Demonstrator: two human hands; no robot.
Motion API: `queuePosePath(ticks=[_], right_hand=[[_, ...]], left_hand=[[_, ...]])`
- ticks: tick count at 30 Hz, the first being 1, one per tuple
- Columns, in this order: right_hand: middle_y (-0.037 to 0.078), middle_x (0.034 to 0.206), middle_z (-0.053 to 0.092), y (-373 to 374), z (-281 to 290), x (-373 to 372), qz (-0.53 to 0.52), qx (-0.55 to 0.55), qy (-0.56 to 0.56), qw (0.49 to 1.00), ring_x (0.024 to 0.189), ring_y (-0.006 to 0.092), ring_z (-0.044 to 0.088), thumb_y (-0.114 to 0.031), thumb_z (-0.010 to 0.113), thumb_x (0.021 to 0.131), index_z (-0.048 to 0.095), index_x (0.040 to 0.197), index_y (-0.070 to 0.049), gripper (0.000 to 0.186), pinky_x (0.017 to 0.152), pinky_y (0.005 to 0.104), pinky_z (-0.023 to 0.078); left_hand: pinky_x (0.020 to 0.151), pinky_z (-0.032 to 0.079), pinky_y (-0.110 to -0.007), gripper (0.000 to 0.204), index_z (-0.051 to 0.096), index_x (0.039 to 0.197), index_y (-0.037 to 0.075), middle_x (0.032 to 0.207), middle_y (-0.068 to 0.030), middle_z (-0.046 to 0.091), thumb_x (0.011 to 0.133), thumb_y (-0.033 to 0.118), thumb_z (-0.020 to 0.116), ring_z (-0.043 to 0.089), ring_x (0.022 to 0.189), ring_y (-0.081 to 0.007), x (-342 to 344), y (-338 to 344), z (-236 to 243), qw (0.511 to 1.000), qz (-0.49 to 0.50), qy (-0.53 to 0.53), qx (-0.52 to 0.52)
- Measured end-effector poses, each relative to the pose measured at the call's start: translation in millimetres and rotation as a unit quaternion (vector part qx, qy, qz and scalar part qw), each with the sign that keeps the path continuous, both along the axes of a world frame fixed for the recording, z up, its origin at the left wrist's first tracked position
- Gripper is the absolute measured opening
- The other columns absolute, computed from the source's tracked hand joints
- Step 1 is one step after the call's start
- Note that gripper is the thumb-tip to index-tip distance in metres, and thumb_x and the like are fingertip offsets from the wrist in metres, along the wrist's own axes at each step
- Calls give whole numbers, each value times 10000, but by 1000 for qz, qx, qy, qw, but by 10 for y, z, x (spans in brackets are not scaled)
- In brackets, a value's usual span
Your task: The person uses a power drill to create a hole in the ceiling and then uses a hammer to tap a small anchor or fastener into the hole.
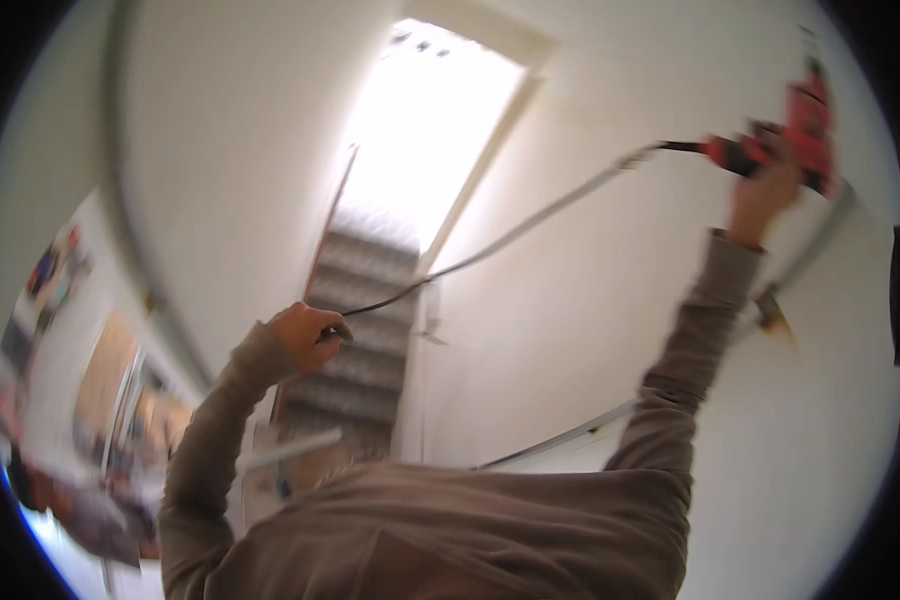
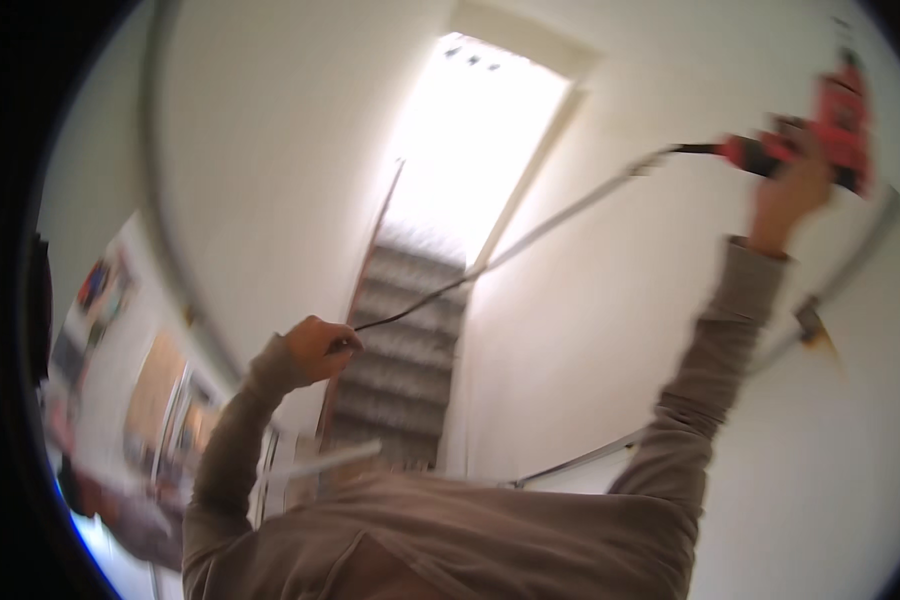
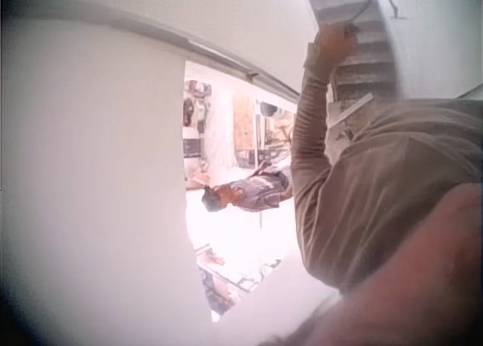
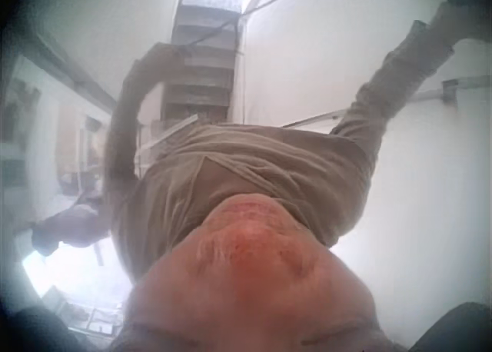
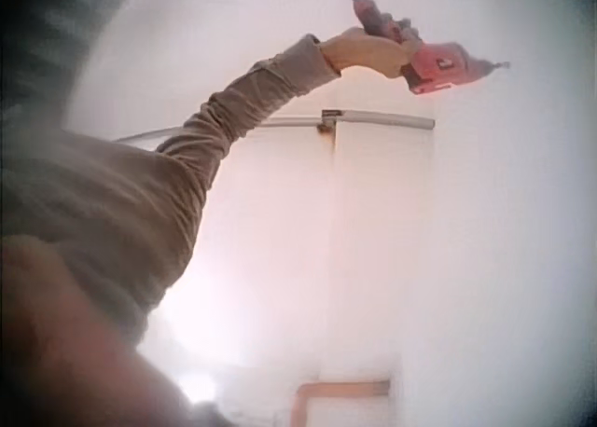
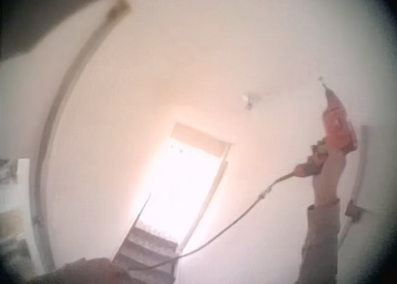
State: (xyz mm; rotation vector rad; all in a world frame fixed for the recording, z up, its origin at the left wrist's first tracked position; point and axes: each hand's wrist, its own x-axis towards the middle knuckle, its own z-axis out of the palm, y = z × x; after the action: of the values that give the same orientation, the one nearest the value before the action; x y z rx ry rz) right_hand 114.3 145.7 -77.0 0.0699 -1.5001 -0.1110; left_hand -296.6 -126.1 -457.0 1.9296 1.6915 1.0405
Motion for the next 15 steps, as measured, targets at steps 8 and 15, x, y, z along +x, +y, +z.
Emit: queuePosePath(ticks=[8,15], right_hand=[[110,816,610,-799,-62,-544,250,-160,142,944,664,226,635,77,604,738,569,984,53,250,509,351,517],[58,1395,473,-399,-208,-456,243,-155,50,956,1223,173,549,-284,707,940,319,1474,-135,677,956,334,525]], left_hand=[[808,528,-387,152,720,975,86,846,-65,695,836,78,658,683,819,-244,1600,495,3299,772,-201,241,552],[1176,340,-466,247,721,1011,140,924,-33,685,867,338,689,658,1010,-229,2865,1302,4359,517,-168,291,788]])
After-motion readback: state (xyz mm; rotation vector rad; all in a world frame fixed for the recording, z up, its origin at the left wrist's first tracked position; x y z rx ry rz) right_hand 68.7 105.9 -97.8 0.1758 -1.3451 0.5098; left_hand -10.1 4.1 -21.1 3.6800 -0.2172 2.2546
